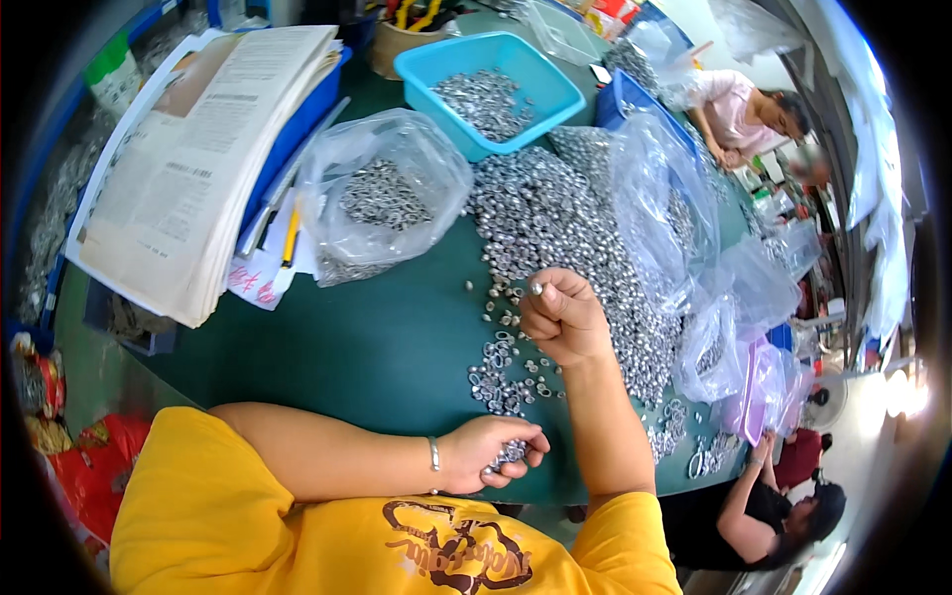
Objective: The person sorts through a large pile of small metal components on a table, picking up individual pieces to check them before placing them into a small blue tray.
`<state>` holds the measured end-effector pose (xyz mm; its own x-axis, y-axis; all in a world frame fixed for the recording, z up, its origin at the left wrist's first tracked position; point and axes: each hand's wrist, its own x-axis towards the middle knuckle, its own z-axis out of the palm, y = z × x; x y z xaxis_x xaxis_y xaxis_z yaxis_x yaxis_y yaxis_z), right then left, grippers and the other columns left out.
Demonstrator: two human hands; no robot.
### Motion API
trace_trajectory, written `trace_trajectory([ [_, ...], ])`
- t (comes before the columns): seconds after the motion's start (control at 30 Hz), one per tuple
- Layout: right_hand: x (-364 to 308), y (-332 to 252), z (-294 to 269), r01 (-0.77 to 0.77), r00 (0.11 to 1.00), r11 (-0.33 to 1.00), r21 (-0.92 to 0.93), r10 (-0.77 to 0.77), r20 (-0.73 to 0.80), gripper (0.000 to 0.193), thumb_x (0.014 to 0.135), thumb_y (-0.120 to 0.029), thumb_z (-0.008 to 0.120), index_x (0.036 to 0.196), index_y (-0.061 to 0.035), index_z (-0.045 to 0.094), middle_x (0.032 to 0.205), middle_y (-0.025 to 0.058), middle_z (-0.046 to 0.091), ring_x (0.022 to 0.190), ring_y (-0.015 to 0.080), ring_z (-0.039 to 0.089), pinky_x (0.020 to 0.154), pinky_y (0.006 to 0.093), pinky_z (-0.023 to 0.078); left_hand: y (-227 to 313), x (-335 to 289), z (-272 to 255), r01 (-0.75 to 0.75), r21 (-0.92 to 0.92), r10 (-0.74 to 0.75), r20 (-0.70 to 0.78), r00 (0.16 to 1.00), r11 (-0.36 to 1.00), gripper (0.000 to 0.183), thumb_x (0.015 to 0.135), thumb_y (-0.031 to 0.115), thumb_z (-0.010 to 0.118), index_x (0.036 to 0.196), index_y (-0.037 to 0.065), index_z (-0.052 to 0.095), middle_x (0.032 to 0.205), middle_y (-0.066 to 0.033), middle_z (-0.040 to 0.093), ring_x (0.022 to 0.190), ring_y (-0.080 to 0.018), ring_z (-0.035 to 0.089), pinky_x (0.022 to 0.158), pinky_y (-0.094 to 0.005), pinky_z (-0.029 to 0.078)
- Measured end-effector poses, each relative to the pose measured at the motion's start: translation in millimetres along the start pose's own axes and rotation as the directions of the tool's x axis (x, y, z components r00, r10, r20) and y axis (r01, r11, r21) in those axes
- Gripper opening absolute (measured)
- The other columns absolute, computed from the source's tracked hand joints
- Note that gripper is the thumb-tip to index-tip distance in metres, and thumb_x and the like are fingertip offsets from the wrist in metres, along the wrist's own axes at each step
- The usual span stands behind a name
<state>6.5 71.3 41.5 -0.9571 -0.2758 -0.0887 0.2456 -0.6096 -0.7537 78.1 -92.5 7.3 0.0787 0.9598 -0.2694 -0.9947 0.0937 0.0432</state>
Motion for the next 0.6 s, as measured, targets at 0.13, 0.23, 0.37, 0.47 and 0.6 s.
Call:
trace_trajectory([
  [0.13, -25, -5, 8, 0.056, 0.998, 0.998, 0.0, -0.056, -0.026, 0.011, 0.083, -0.009, 0.057, 0.089, -0.0003, 0.058, 0.057, -0.0013, 0.042, 0.043, 0.0057, 0.027, 0.04, 0.0203, 0.018, 7, 1, 0, -0.027, -0.127, 0.033, 0.045, 0.998, 0.992, 0.031, 0.091, 0.03, 0.038, 0.093, 0.003, 0.053, 0.082, -0.0066, 0.051, 0.055, -0.0108, 0.042, 0.038, -0.0181, 0.028],
  [0.23, -52, -2, 32, -0.036, 0.983, 0.922, -0.386, -0.036, -0.178, 0.007, 0.082, -0.007, 0.055, 0.085, -0.0007, 0.054, 0.066, 0.0004, 0.046, 0.049, 0.0099, 0.039, 0.041, 0.0231, 0.03, 15, -4, 9, -0.13, -0.142, 0.13, -0.012, 0.991, 0.981, 0.04, 0.091, 0.037, 0.037, 0.104, 0.003, 0.054, 0.085, -0.0077, 0.053, 0.063, -0.0128, 0.045, 0.04, -0.0178, 0.029],
  [0.37, -74, 14, 66, 0.263, 0.955, 0.052, -0.963, -0.154, 0.252, 0.012, 0.066, 0.0, 0.056, 0.076, -0.0022, 0.05, 0.076, 0.0137, 0.05, 0.065, 0.0298, 0.052, 0.059, 0.0352, 0.045, 14, 0, 8, -0.224, -0.147, 0.2, -0.164, 0.966, 0.963, 0.025, 0.089, 0.04, 0.04, 0.075, 0.021, 0.05, 0.064, 0.0057, 0.049, 0.054, -0.009, 0.045, 0.04, -0.0231, 0.029],
  [0.47, -78, 13, 73, 0.365, 0.906, -0.089, -0.927, -0.197, 0.375, 0.011, 0.066, 0.0, 0.057, 0.076, -0.0025, 0.055, 0.073, 0.011, 0.054, 0.064, 0.0288, 0.052, 0.056, 0.0353, 0.044, 16, 1, 12, -0.224, -0.219, 0.162, -0.271, 0.949, 0.95, 0.024, 0.089, 0.037, 0.041, 0.076, 0.02, 0.051, 0.064, 0.005, 0.049, 0.054, -0.0095, 0.044, 0.04, -0.0226, 0.029],
  [0.6, -57, 6, 35, 0.045, 0.846, -0.185, -0.982, -0.516, 0.136, 0.008, 0.071, 0.001, 0.058, 0.079, 0.0, 0.059, 0.073, 0.0132, 0.054, 0.066, 0.0304, 0.053, 0.057, 0.0369, 0.044, 17, -4, 12, -0.112, -0.173, 0.091, -0.125, 0.988, 0.979, 0.021, 0.09, 0.026, 0.044, 0.084, 0.007, 0.052, 0.071, -0.0015, 0.049, 0.056, -0.0089, 0.043, 0.038, -0.0187, 0.029],
])
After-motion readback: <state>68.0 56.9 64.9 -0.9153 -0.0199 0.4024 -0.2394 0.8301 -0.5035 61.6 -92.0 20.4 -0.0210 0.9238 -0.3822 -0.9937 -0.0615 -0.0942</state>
